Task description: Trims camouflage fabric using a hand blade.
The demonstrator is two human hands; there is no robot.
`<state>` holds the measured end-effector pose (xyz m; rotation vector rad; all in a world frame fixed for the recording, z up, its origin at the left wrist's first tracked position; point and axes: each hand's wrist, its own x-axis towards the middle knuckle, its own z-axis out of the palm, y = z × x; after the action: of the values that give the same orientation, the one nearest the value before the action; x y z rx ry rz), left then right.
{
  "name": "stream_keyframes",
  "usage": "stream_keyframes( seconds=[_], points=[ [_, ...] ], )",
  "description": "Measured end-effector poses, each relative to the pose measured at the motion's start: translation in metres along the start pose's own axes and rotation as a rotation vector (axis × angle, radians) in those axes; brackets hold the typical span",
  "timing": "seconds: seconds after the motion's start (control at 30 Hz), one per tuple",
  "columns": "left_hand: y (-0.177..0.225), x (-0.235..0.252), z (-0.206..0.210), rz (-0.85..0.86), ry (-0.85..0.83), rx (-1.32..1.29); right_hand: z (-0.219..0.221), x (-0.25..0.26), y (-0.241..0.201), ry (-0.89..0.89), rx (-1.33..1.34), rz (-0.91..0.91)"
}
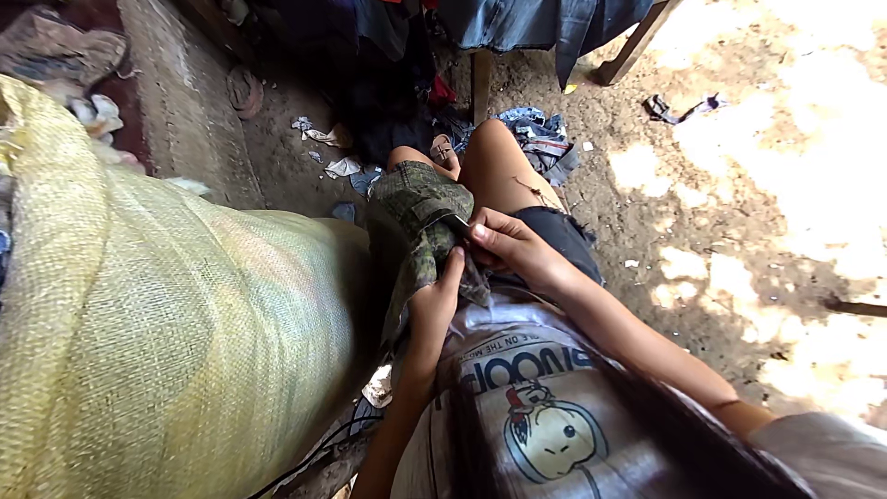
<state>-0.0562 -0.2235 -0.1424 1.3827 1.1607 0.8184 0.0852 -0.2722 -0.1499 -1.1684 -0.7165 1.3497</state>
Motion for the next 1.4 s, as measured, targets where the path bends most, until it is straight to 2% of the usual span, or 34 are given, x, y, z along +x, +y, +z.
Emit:
stream_keyframes(
  seconds=[0.17,0.37,0.57,0.77,1.0,1.17,1.27,1.4],
  points=[
    [-0.005,0.002,-0.002,0.034,-0.017,-0.041,0.004,-0.005,0.002,0.060,-0.309,-0.206],
    [-0.001,0.007,-0.003,-0.113,0.038,-0.242,0.008,-0.006,0.013,0.169,-0.834,-0.403],
    [0.005,0.006,-0.004,-0.269,0.043,-0.388,0.003,-0.012,0.019,0.153,-0.924,-0.419],
    [0.004,0.001,-0.004,-0.261,0.051,-0.452,0.002,-0.018,0.021,0.183,-1.007,-0.483],
    [-0.008,-0.003,-0.001,-0.017,0.031,-0.263,0.006,-0.020,0.023,0.212,-0.829,-0.379],
    [-0.015,-0.006,0.002,0.081,0.032,-0.076,0.008,-0.015,0.027,0.229,-0.716,-0.341],
    [-0.011,-0.008,0.002,0.085,0.018,0.053,0.006,-0.010,0.025,0.190,-0.573,-0.287],
    [0.005,-0.005,-0.002,-0.044,-0.012,0.136,0.001,-0.002,0.009,0.061,-0.181,-0.109]
  ],
)
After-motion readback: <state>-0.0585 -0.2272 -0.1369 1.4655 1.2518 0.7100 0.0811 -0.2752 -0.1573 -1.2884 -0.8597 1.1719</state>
